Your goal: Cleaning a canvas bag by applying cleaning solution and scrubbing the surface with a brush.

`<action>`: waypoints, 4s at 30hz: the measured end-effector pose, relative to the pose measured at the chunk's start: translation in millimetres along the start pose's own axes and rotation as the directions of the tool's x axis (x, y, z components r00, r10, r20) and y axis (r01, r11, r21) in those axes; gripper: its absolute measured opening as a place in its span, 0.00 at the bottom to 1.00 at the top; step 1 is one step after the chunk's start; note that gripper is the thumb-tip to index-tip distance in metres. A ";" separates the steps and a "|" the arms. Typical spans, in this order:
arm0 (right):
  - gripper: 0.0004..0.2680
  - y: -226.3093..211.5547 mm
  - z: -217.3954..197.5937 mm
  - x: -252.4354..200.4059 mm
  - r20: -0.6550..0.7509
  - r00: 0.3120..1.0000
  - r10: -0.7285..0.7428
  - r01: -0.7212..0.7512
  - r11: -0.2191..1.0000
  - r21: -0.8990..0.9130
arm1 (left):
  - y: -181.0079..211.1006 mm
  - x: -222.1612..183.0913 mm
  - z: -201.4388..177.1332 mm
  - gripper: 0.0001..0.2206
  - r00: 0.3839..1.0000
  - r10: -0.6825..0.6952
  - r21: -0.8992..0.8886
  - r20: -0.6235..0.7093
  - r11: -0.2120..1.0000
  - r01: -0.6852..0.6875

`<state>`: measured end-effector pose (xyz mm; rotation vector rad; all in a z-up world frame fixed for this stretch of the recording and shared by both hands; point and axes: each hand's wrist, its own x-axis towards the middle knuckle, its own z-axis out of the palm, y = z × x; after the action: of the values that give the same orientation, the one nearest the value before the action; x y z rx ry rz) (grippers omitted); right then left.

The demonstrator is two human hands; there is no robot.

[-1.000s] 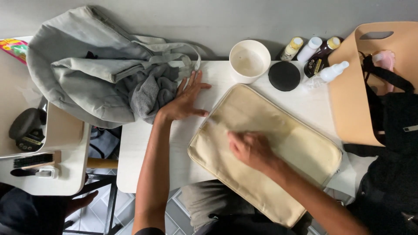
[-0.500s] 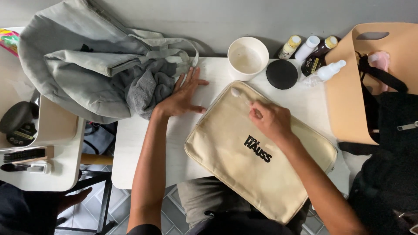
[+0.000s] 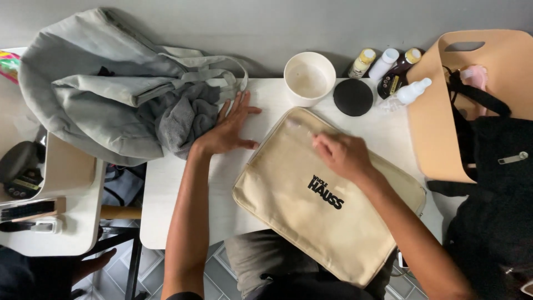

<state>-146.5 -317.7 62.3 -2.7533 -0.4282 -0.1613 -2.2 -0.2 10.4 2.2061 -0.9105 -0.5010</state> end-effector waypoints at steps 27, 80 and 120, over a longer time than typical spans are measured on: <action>0.04 -7.0 23.9 -8.4 0.006 1.000 -0.005 0.005 0.991 0.137 | 10.9 -3.0 -1.9 0.44 0.998 -0.042 -0.093 -0.038 0.995 0.038; 0.03 -32.2 43.1 -64.7 -0.223 0.933 -0.282 0.269 0.959 -0.086 | 11.9 4.4 12.5 0.09 0.842 -0.109 -0.533 -0.528 0.815 -0.228; 0.04 11.6 33.8 -54.3 -0.240 0.959 -0.154 0.141 0.988 -0.070 | 13.3 5.3 7.5 0.08 0.840 -0.064 -0.526 -0.538 0.804 -0.276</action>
<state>-192.4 -331.0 18.2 -2.7041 -0.5676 -0.5504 -9.1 -14.3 14.3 1.5676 -0.4787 -0.0630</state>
